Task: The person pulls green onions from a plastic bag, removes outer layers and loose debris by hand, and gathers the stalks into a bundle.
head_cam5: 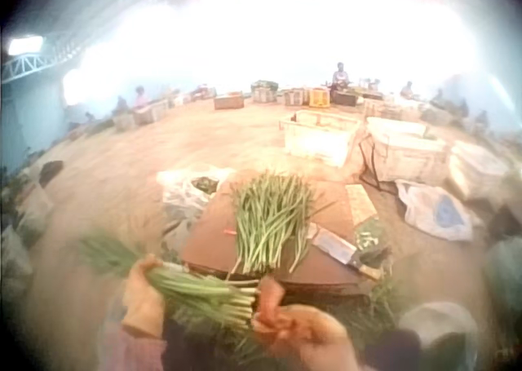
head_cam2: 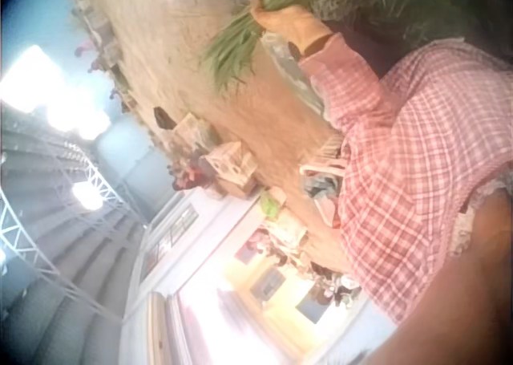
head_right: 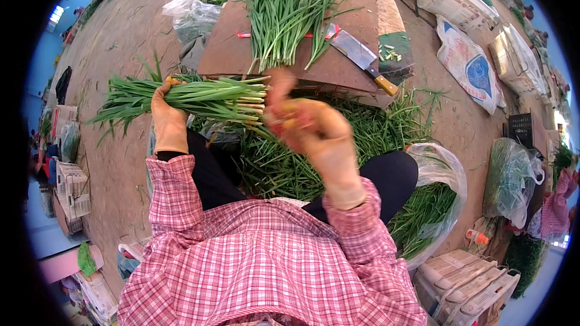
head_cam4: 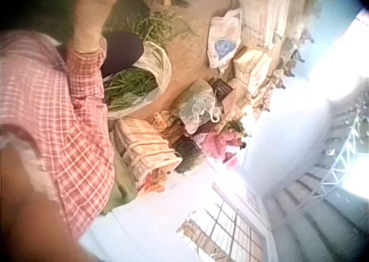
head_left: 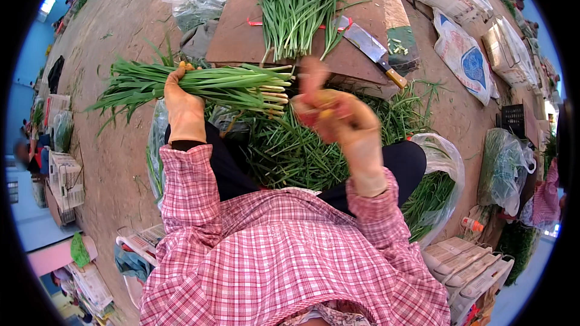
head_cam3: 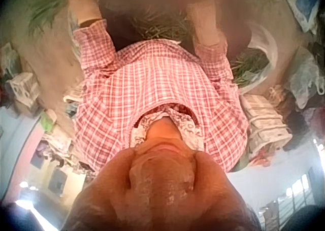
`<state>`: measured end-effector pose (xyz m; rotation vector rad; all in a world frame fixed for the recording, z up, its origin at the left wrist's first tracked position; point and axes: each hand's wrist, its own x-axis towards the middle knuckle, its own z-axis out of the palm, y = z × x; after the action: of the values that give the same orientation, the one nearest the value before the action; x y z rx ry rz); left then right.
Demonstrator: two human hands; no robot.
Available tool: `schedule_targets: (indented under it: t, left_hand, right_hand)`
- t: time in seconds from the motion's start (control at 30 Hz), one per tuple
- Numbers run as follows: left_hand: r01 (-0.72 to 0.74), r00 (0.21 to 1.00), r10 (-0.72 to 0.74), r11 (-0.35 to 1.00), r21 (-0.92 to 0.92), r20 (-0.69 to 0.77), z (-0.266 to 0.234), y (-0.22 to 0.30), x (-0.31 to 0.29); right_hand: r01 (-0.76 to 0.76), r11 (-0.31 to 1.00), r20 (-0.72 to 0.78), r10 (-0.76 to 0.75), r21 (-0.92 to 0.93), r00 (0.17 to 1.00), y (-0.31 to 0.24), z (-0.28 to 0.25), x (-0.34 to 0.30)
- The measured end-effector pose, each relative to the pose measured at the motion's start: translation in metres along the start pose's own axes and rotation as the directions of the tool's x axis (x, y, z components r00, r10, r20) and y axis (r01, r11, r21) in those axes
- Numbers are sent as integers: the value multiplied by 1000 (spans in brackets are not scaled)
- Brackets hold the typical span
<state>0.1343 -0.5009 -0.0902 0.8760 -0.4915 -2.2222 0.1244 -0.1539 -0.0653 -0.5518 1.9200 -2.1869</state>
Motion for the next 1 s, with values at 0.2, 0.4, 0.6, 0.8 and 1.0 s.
schedule_targets:
  t: [0.2, 0.4, 0.6, 0.8, 1.0]
  left_hand:
    - [82, 997, -82, 997, -3, 10, -7, -34, -9]
    - [121, 992, -123, 991, 59, 29, -11, -50, -8]
    - [-140, 978, 117, 982, 127, 173, -18, 15, 21]
    - [-51, 970, 82, 989, -138, 230, -12, 34, 13]
    - [108, 972, -56, 969, -223, 230, -3, -29, -20]
  right_hand:
    - [511, 542, 349, -378, -667, 858, 42, 42, 32]
    - [486, 335, 399, -298, -807, 867, 68, 47, 32]
    - [-42, 520, 71, 197, -853, 978, 84, -31, 6]
    - [-245, 734, -73, 372, 633, 925, 52, -57, 23]
    - [-23, 998, -222, 10, -53, 975, 87, 39, 37]
